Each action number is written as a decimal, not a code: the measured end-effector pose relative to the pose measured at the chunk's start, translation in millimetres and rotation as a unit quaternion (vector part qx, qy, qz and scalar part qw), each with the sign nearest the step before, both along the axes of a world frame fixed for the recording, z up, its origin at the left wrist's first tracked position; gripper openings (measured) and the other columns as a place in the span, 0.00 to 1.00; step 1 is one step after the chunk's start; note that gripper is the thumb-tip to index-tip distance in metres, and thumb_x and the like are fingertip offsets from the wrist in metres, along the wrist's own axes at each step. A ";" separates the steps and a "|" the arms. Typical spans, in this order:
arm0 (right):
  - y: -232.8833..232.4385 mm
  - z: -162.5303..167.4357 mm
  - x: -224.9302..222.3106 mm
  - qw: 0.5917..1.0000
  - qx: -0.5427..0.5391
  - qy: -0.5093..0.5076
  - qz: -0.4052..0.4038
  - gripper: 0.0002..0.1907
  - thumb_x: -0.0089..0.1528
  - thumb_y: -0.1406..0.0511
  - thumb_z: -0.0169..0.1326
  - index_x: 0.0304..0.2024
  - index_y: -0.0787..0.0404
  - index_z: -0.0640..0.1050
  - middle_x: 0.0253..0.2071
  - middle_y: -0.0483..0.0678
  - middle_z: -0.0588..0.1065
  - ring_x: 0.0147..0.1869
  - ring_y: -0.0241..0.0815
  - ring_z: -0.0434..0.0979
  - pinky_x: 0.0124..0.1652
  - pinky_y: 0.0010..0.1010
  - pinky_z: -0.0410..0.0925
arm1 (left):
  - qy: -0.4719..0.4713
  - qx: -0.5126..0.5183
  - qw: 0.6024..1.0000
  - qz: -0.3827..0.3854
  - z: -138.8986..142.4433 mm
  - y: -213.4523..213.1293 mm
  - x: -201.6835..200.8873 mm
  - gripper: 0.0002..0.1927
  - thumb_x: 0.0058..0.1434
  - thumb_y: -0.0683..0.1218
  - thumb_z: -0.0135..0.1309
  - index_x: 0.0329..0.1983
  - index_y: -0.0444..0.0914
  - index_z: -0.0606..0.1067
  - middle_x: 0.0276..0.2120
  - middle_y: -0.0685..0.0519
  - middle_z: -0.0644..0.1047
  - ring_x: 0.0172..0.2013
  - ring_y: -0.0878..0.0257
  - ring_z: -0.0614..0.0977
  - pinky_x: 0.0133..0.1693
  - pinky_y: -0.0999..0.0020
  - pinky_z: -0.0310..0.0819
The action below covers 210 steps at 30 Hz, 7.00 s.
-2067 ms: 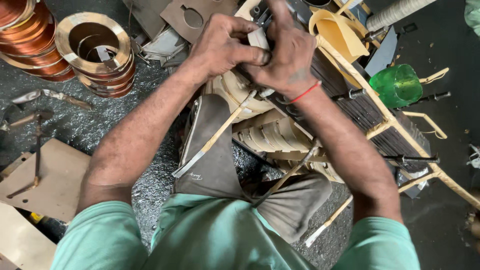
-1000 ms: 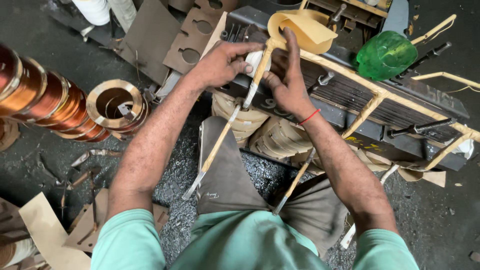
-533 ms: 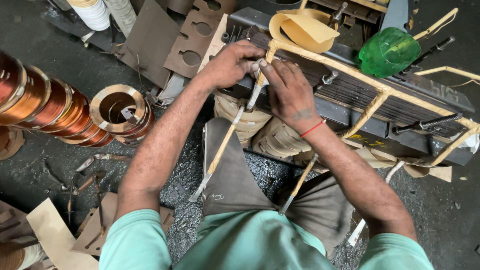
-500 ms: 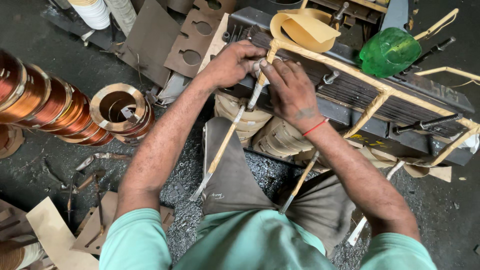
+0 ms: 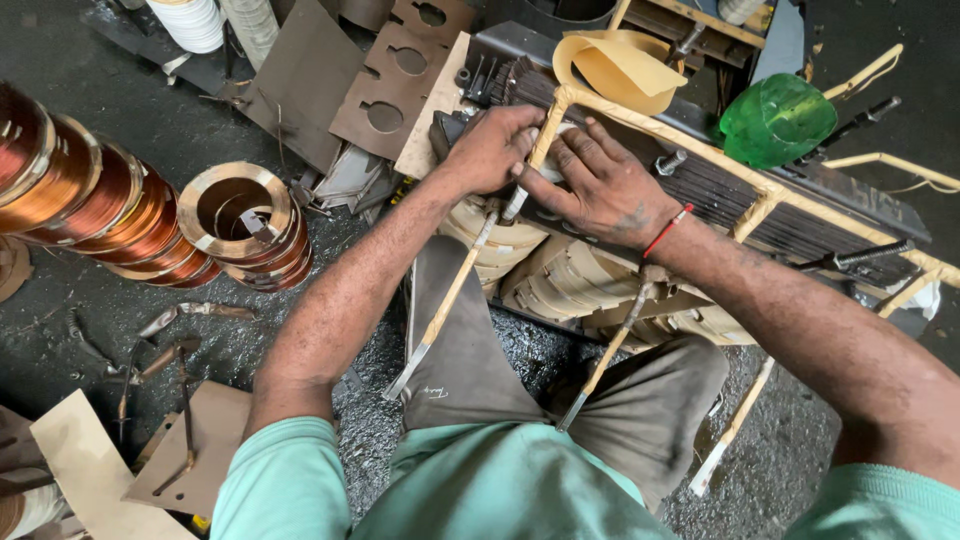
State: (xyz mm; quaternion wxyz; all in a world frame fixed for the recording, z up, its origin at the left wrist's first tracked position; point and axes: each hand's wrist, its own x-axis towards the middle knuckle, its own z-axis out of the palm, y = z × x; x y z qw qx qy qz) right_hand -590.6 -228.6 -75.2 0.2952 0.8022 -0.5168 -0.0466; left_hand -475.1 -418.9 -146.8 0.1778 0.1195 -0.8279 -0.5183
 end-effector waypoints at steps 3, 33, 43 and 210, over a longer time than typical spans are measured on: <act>3.1 0.8 -5.2 1.000 0.030 -0.005 -0.002 0.30 0.66 0.61 0.49 0.72 0.44 0.65 0.61 0.64 0.73 0.67 0.62 0.74 0.67 0.56 0.66 | -0.004 0.037 0.999 -0.013 4.5 0.6 1.1 0.14 0.70 0.40 0.46 0.56 0.38 0.76 0.40 0.49 0.84 0.39 0.62 0.84 0.46 0.67 0.79; -1.9 53.8 -2.5 0.967 0.223 -0.021 -0.118 0.26 0.53 0.54 0.57 0.54 0.50 0.81 0.31 0.53 0.78 0.28 0.53 0.80 0.28 0.44 0.73 | 0.052 0.036 0.974 0.219 -11.2 74.5 42.7 0.44 0.58 0.42 0.66 0.75 0.38 0.60 0.41 0.49 0.81 0.28 0.63 0.79 0.33 0.66 0.77; 31.7 80.2 -12.0 0.974 0.210 -0.077 -0.028 0.28 0.55 0.59 0.56 0.60 0.52 0.79 0.28 0.52 0.77 0.30 0.54 0.79 0.33 0.44 0.74 | 0.135 0.209 0.966 0.076 -49.8 34.3 17.7 0.21 0.63 0.41 0.63 0.59 0.35 0.76 0.47 0.50 0.84 0.46 0.65 0.84 0.52 0.67 0.81; 21.6 44.9 -1.5 0.999 0.037 -0.008 0.002 0.24 0.56 0.60 0.58 0.54 0.60 0.81 0.28 0.48 0.71 0.38 0.49 0.75 0.63 0.52 0.66 | 0.091 0.124 0.983 0.099 -5.4 34.5 13.7 0.43 0.57 0.34 0.61 0.73 0.37 0.55 0.41 0.47 0.79 0.41 0.62 0.82 0.46 0.65 0.79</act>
